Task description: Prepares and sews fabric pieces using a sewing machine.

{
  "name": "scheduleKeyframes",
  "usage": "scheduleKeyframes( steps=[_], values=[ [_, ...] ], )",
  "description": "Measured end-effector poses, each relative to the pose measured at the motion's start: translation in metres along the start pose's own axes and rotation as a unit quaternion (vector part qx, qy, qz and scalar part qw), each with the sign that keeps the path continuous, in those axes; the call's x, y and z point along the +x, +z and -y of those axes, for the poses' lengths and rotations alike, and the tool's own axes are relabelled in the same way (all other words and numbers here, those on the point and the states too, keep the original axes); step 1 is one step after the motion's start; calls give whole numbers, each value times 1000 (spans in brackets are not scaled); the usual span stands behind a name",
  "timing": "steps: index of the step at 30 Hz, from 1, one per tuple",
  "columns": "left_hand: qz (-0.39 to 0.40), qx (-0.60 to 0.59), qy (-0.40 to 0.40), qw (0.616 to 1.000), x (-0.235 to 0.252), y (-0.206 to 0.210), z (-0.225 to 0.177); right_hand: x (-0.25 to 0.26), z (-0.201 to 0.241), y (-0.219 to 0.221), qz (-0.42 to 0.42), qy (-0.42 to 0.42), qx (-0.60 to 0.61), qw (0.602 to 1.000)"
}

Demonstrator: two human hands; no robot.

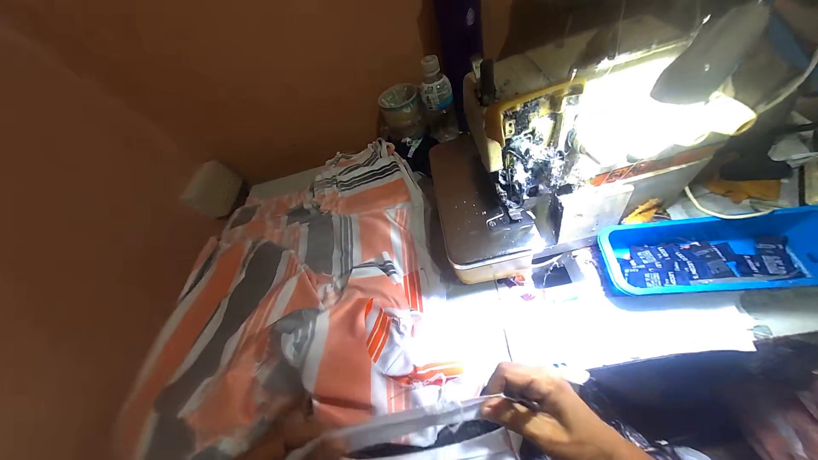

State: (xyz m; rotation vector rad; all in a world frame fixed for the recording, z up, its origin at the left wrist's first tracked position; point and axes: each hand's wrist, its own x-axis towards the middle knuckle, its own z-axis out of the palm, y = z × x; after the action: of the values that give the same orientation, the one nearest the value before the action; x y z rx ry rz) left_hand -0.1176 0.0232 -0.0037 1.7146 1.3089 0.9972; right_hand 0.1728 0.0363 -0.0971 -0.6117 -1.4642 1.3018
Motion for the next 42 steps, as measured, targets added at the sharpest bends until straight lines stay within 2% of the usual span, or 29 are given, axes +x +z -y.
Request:
scheduleKeyframes(
  steps=[2,4,6,8,10,12,15,18,21,23,27,32,36,42],
  values=[
    [-28,85,43,995,19,-4,-7,7,-2,8,-27,39,-64,997],
    [-26,232,69,970,44,-9,-16,16,0,16,-47,55,-148,986],
    [-8,367,72,927,74,-8,-15,28,2,25,-47,53,-239,968],
    [27,407,46,912,102,-3,2,41,0,32,-40,65,-300,951],
    [81,405,-13,910,119,4,21,50,-9,35,-21,106,-303,947],
    [94,404,-23,910,123,8,38,51,-20,35,-6,124,-287,950],
    [-4,403,48,914,111,9,43,44,-29,33,-25,88,-283,955],
    [-131,386,119,905,93,12,21,41,-30,29,-44,58,-285,956],
    [-180,364,186,895,74,4,-4,36,-27,29,-85,-16,-295,952],
    [-184,328,209,903,62,-6,-12,35,-19,26,-107,-64,-280,952],
    [-204,270,201,919,48,-16,-22,37,3,21,-136,-134,-274,943],
    [-193,257,211,923,43,-21,-24,41,16,13,-171,-168,-297,924],
    [-191,251,237,919,43,-15,-24,44,11,13,-197,-160,-305,918],
    [-175,226,269,920,58,13,-36,46,5,4,-188,-74,-235,951]
  ],
)
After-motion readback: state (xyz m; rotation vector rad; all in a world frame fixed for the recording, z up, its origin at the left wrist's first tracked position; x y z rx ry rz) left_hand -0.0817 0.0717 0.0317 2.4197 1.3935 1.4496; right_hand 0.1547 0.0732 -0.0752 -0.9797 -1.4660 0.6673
